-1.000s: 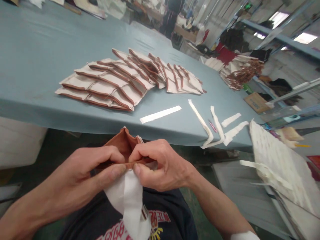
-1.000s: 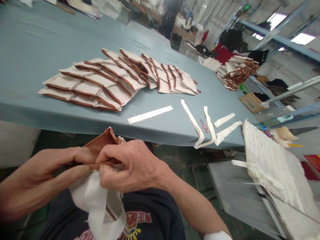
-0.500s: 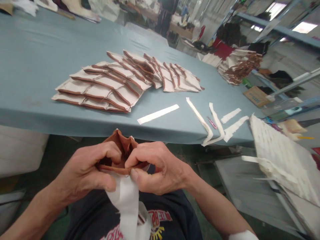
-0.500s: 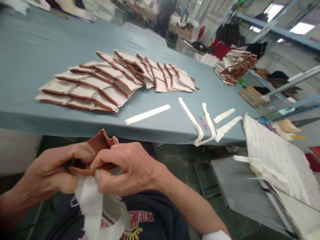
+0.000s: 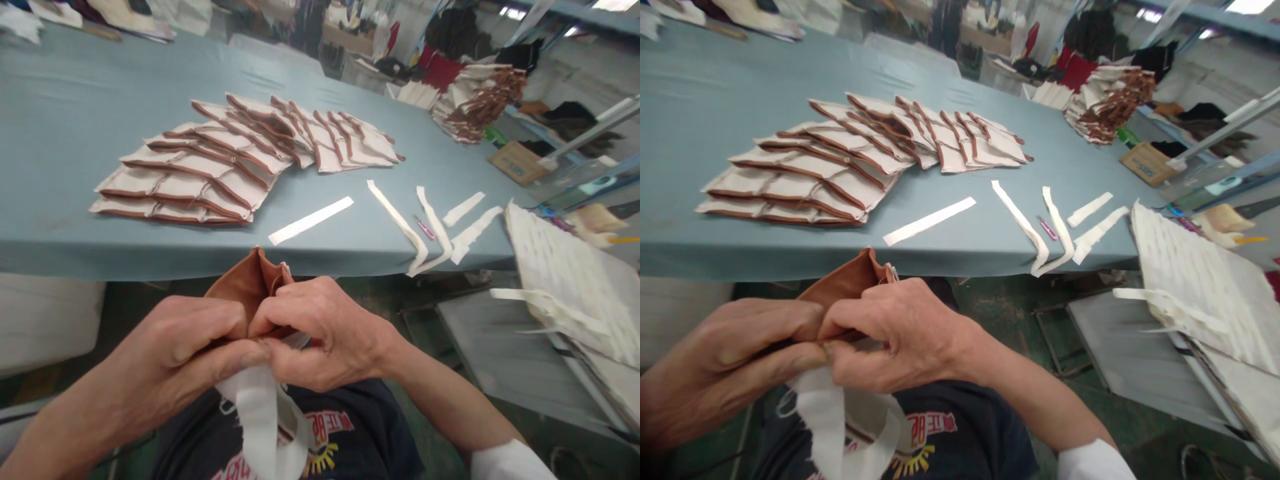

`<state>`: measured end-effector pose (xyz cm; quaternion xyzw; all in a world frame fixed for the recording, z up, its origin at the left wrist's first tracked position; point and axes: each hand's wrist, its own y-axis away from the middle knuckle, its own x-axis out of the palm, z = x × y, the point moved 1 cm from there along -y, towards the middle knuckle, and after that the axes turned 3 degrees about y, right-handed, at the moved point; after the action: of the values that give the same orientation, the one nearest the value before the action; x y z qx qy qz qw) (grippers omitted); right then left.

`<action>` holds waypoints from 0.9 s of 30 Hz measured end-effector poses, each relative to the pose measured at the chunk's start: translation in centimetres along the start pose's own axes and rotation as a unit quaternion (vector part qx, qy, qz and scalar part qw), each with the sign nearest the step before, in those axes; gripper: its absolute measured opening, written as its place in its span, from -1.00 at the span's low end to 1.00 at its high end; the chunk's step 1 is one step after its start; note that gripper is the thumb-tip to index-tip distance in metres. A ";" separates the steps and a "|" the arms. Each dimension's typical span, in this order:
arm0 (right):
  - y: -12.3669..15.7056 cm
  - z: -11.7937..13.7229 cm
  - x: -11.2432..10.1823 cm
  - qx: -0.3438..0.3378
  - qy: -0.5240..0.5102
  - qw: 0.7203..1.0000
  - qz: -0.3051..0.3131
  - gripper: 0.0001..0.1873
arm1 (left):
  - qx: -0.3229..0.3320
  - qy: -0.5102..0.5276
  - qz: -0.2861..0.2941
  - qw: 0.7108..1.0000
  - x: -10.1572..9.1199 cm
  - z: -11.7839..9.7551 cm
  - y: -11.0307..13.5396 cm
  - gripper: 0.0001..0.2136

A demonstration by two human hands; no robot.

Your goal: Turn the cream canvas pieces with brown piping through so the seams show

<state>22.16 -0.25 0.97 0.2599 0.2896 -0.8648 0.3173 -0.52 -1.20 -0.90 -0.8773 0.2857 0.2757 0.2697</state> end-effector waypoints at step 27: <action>1.5 -0.2 0.9 -0.091 0.170 0.981 0.017 -0.62 | -0.160 0.239 0.015 0.958 2.3 0.8 1.3 -0.51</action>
<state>22.61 -1.38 -0.29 0.3780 0.4122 -0.7728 0.3000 -0.11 -2.39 -3.37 -0.9450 0.3066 0.1043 0.0455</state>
